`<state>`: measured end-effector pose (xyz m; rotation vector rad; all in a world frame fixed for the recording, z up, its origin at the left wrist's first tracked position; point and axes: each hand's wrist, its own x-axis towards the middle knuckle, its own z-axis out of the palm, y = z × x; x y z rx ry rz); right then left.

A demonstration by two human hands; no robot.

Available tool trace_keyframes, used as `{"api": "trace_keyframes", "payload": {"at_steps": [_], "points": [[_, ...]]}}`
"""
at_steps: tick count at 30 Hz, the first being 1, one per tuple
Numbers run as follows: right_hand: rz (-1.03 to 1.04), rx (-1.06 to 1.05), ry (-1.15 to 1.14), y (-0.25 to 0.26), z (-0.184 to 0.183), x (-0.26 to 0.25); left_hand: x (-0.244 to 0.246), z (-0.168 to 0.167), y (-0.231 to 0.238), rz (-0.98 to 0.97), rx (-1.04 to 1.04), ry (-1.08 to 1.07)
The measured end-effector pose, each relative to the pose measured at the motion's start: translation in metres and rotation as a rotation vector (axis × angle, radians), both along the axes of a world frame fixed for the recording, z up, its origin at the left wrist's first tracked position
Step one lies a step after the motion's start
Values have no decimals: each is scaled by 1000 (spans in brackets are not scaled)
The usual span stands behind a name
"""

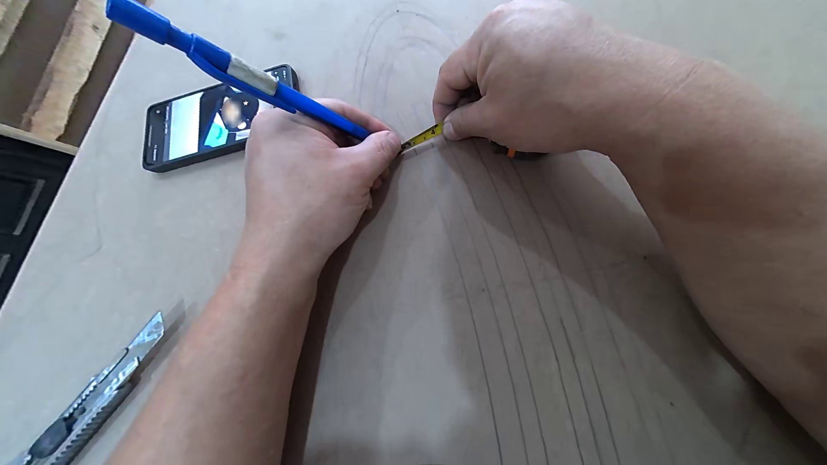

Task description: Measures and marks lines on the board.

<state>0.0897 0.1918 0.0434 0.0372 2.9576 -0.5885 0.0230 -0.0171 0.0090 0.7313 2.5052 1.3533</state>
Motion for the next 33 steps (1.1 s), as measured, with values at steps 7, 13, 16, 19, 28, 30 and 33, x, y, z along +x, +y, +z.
{"api": "trace_keyframes", "payload": {"at_steps": [7, 13, 16, 19, 28, 30, 33], "points": [[-2, 10, 13, -5, -1, 15, 13, 0, -5, -20, 1, -1], [-13, -7, 11, -10, -2, 30, 25, -1, -11, -48, 2, 5], [-34, -6, 1, -14, -1, 39, 31, 0, -14, -53, 5, -1], [-63, -14, -16, -18, -1, 47, 37, -1, -16, -62, 10, 4], [-106, -74, -33, -26, -2, 69, 53, -1, -24, -110, 21, 9], [-111, -83, -36, -28, -2, 74, 57, -2, -26, -123, 28, 9], [-110, -79, -33, -31, -3, 81, 62, -1, -29, -134, 14, 17]]}}
